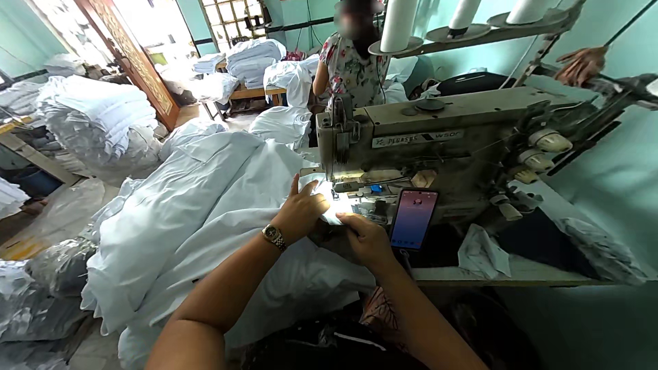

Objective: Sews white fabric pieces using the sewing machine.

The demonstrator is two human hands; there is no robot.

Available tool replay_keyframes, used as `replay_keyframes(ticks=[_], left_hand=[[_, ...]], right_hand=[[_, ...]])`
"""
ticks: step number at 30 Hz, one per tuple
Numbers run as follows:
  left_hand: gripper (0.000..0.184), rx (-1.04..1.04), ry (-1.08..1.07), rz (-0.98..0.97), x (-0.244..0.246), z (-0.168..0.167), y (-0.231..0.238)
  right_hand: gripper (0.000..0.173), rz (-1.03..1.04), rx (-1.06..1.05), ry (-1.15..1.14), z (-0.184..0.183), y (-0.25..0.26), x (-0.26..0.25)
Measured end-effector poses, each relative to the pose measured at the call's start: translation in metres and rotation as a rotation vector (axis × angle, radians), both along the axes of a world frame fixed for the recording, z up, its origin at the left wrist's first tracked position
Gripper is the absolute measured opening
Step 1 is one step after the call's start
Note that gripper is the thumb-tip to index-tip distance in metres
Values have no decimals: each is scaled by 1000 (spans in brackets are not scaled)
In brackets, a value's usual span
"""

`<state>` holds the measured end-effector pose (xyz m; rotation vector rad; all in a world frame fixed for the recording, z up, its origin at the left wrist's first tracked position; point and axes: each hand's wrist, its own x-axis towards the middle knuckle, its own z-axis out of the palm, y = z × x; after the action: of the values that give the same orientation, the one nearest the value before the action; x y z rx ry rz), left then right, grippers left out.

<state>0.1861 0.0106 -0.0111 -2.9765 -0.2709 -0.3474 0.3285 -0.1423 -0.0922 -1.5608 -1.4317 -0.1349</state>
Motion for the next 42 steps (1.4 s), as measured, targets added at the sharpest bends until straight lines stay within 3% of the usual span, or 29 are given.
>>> replay_keyframes(ticks=[12,15,21,25,28,32,37,40,42], left_hand=[[30,-47,43,106,8,-4,3],[33,-59,50,111,9,-7,2],[34,-96,52,114,8,-7,3],[33,-131,35,94,9,-6,6],[30,-177,42,89,12,-5,7],[27,-318,44,152,19,7,9],[30,-300,-65,39,38,-1,51],[29,-331,-18,171,46,10,83],[27,-342,-189,289,33,8,113]], right_hand=[[21,-47,-142,-87,6,4,0],[23,-26,-76,-97,6,-1,1],[30,46,221,95,0,-34,3],[33,59,77,312,-40,-36,-23],[24,8,-31,49,-73,-27,-35],[26,-51,-30,-85,-74,-23,-41],[23,-19,-21,-68,-77,-21,-38],[25,5,-49,-27,-77,-24,-38],[27,19,-62,24,-76,-27,-37]])
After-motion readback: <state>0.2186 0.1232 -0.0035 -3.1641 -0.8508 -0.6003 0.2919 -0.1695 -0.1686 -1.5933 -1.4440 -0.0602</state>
